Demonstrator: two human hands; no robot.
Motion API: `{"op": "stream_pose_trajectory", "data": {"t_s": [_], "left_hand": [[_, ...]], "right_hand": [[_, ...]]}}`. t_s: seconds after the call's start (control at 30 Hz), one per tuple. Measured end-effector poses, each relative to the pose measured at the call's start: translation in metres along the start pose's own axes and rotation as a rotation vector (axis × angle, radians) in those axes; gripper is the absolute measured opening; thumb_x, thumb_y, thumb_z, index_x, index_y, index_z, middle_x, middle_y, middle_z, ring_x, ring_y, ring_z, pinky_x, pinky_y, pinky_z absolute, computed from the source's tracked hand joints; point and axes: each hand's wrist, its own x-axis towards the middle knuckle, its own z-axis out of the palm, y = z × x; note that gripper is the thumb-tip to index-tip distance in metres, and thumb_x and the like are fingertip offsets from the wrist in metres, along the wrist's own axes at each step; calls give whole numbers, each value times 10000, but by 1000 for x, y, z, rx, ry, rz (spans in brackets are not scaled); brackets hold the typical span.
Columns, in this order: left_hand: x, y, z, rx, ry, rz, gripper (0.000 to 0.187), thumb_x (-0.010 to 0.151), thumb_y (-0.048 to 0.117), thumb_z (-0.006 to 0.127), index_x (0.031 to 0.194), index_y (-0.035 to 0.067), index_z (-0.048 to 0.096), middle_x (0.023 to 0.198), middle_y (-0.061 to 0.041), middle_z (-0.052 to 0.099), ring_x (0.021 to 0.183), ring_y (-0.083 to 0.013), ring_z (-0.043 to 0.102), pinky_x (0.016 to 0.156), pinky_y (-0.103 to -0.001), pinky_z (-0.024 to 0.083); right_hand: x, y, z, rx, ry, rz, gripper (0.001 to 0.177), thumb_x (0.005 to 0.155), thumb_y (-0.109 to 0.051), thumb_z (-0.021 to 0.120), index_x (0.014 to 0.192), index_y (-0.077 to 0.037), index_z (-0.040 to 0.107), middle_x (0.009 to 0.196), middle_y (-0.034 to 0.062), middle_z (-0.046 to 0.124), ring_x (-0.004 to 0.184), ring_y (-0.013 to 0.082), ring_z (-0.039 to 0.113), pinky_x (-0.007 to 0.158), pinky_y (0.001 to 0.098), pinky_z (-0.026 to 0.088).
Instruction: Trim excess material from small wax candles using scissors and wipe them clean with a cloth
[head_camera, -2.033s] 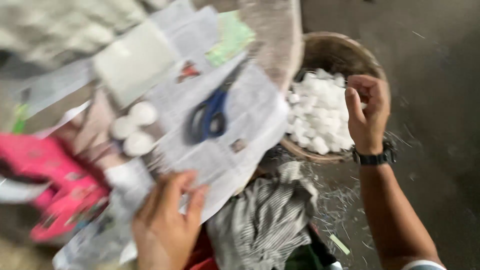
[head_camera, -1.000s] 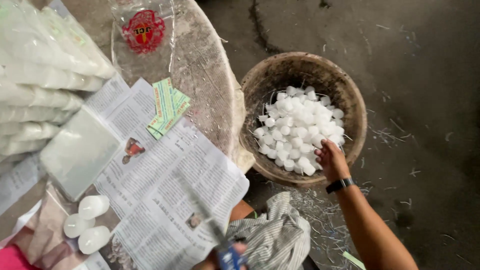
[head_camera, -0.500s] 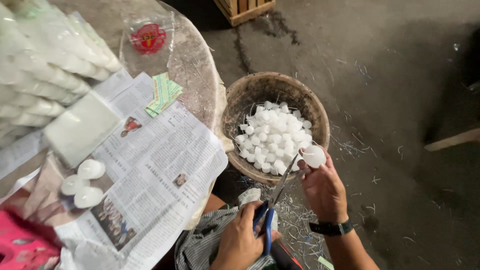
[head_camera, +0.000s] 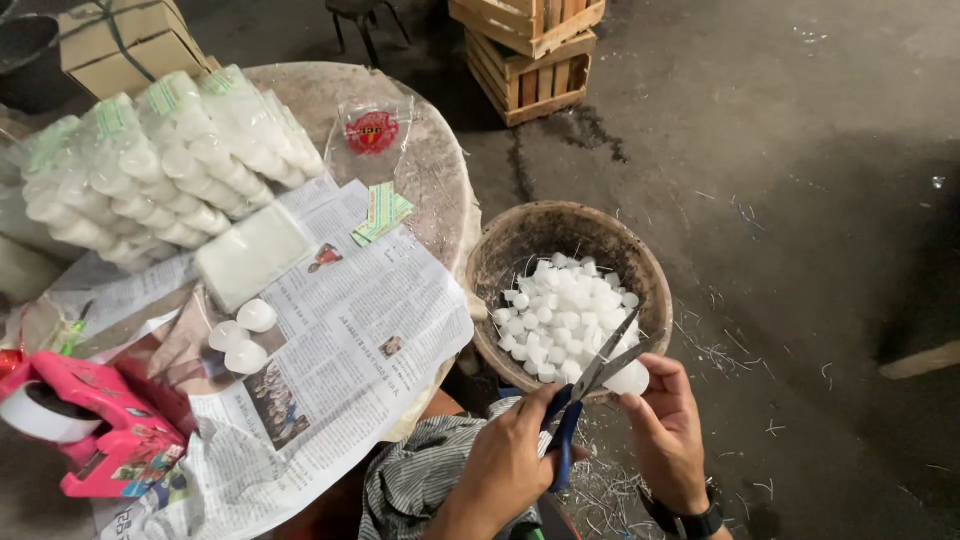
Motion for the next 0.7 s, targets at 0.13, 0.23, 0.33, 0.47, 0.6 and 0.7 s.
{"op": "stream_pose_trajectory", "data": {"t_s": [0.13, 0.23, 0.33, 0.47, 0.6, 0.7], "left_hand": [[-5, -2, 3, -41, -97, -15, 429, 801, 121, 552, 1196, 83, 390, 762, -11, 677, 628, -169, 670, 493, -300, 540], [-9, -24, 16, 73, -4, 44, 322, 835, 236, 538, 1067, 22, 479, 736, 4, 677, 526, -106, 644, 361, -241, 496], [-13, -22, 8, 17, -55, -29, 369, 830, 157, 573, 1122, -10, 420, 760, -19, 696, 469, -63, 631, 279, -183, 452], [-16, -12, 2, 149, -215, -280, 673, 749, 405, 580, 1285, 160, 257, 957, -173, 587, 810, -346, 594, 693, -429, 475], [-19, -9, 0, 123, -251, -328, 739, 782, 390, 615, 1312, 114, 180, 675, -66, 604, 461, -138, 550, 386, -264, 476], [-19, -14, 0, 194, -139, -192, 674, 741, 381, 634, 1253, 115, 287, 878, -173, 615, 712, -344, 623, 636, -440, 505]], "right_hand": [[-2, -11, -1, -56, -1, -24, 375, 755, -81, 573, 1098, -28, 431, 954, 125, 562, 829, 158, 530, 708, 249, 438], [-1, -24, 3, -105, 24, -18, 379, 749, -114, 570, 1095, -16, 451, 1022, 137, 565, 867, 180, 539, 738, 268, 448], [1, -33, 8, -104, 98, 57, 320, 759, -101, 512, 1061, -31, 432, 1094, 223, 582, 871, 235, 562, 655, 273, 421], [0, -30, 4, 239, -136, 67, 339, 820, -118, 468, 1142, -16, 433, 1118, 266, 521, 791, 214, 497, 661, 295, 385], [-2, -28, 7, 426, -251, 86, 430, 841, -108, 484, 1219, 69, 382, 1195, 228, 438, 637, 181, 441, 582, 253, 376], [-1, -25, 8, 415, -260, 99, 449, 844, -111, 496, 1228, 87, 373, 1126, 185, 473, 667, 178, 470, 590, 251, 389]]}}
